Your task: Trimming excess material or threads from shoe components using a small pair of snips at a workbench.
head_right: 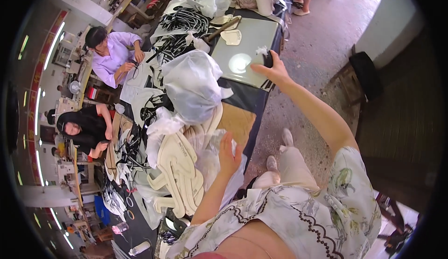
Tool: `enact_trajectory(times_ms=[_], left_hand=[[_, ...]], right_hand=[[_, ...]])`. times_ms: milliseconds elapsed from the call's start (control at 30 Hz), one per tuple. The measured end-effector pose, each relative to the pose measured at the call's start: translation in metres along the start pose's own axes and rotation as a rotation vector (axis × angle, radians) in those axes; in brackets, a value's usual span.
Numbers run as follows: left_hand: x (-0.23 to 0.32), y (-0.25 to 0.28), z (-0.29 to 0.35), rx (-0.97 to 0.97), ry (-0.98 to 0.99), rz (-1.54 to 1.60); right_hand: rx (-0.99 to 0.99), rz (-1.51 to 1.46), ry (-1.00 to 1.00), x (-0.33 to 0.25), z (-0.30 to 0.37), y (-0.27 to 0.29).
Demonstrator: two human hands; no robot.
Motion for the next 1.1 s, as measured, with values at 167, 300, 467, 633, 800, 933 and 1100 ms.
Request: enact_trajectory(times_ms=[167, 300, 467, 633, 800, 933, 1100], left_hand=[[-0.059, -0.017, -0.149, 0.139, 0.242, 0.113], [-0.111, -0.040, -0.254, 0.251, 0.294, 0.109], [-0.149, -0.083, -0.313, 0.371, 0.352, -0.242], [-0.162, -0.123, -0.299, 0.404, 0.329, 0.111], [-0.165, -0.110, -0.291, 0.479, 0.441, 0.051], [-0.182, -0.087, -0.313, 0.475, 0.504, 0.179], [-0.190, -0.077, -0.351, 0.301, 0.443, -0.133]], right_hand=[[-0.172, 0.659, -0.005, 0.003, -0.135, -0.076], [-0.394, 0.911, 0.074, 0.020, -0.193, -0.145], [-0.522, 1.135, 0.529, 0.031, -0.207, -0.184], [-0.968, 0.227, 0.291, 0.041, -0.241, -0.140], [-0.646, 0.523, 0.352, 0.037, -0.253, -0.130], [-0.465, 0.395, 0.284, 0.038, -0.249, -0.130], [-0.321, 0.308, 0.037, 0.087, -0.262, -0.109]])
Point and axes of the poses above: each hand's wrist, its own z-axis away from the middle knuckle, its own y-axis out of the back of the hand, x = y × z, the point moved 9 cm from there along -z, towards the middle knuckle, and after that the axes turned 7 degrees about -x, right-handed, at the moved point
